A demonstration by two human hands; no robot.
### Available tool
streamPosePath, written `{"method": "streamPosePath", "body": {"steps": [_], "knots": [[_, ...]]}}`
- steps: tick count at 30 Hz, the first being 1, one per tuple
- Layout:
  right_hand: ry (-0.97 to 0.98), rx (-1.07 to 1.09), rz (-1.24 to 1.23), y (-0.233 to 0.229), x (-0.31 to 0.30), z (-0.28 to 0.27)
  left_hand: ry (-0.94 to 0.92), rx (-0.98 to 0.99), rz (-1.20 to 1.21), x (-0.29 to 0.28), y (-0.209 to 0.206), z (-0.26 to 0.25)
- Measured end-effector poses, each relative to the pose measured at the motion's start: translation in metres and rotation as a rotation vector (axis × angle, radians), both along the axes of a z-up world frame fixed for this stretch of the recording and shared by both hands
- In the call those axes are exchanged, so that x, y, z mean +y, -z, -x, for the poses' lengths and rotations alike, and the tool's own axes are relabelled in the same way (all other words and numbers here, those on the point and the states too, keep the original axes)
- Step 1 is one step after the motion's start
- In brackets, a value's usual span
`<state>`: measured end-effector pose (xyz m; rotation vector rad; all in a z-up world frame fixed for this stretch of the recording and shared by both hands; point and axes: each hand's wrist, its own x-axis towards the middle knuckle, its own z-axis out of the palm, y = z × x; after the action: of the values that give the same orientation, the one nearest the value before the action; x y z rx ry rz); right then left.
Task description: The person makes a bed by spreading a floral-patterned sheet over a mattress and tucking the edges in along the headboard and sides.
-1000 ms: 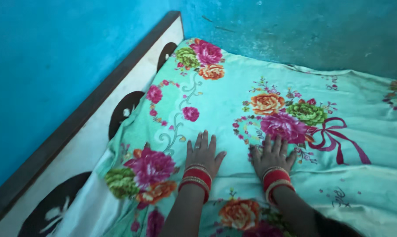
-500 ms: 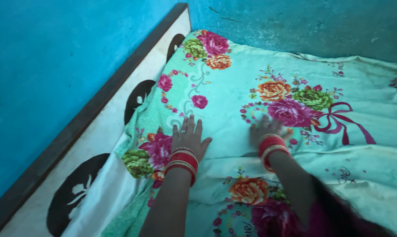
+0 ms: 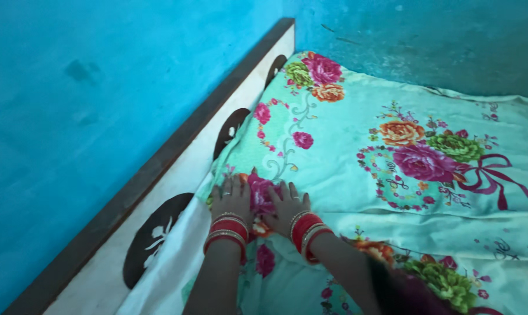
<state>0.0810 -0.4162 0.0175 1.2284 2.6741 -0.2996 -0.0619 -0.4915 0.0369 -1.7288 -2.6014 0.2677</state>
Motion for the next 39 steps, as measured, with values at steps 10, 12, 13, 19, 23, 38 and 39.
{"method": "streamPosePath", "body": {"steps": [10, 12, 13, 19, 23, 38, 39], "knots": [[0.309, -0.121, 0.010, -0.006, 0.044, -0.047, 0.231, -0.136, -0.039, 0.014, 0.028, 0.004], [0.216, -0.141, 0.019, 0.002, 0.052, -0.075, 0.257, -0.167, -0.052, 0.024, 0.034, 0.001], [0.153, -0.154, 0.022, 0.007, 0.052, -0.088, 0.277, -0.164, -0.065, 0.027, 0.036, -0.004], [0.173, -0.309, 0.151, 0.011, 0.025, -0.134, 0.351, -0.252, 0.039, 0.021, 0.033, -0.003], [0.291, -0.268, 0.256, 0.002, 0.008, -0.130, 0.353, -0.323, 0.013, 0.015, 0.036, 0.000], [0.345, -0.354, 0.259, -0.036, 0.011, -0.099, 0.509, -0.475, -0.111, 0.030, -0.075, -0.011], [0.353, -0.365, 0.266, -0.040, 0.012, -0.098, 0.516, -0.482, -0.110, 0.033, -0.077, -0.013]]}}
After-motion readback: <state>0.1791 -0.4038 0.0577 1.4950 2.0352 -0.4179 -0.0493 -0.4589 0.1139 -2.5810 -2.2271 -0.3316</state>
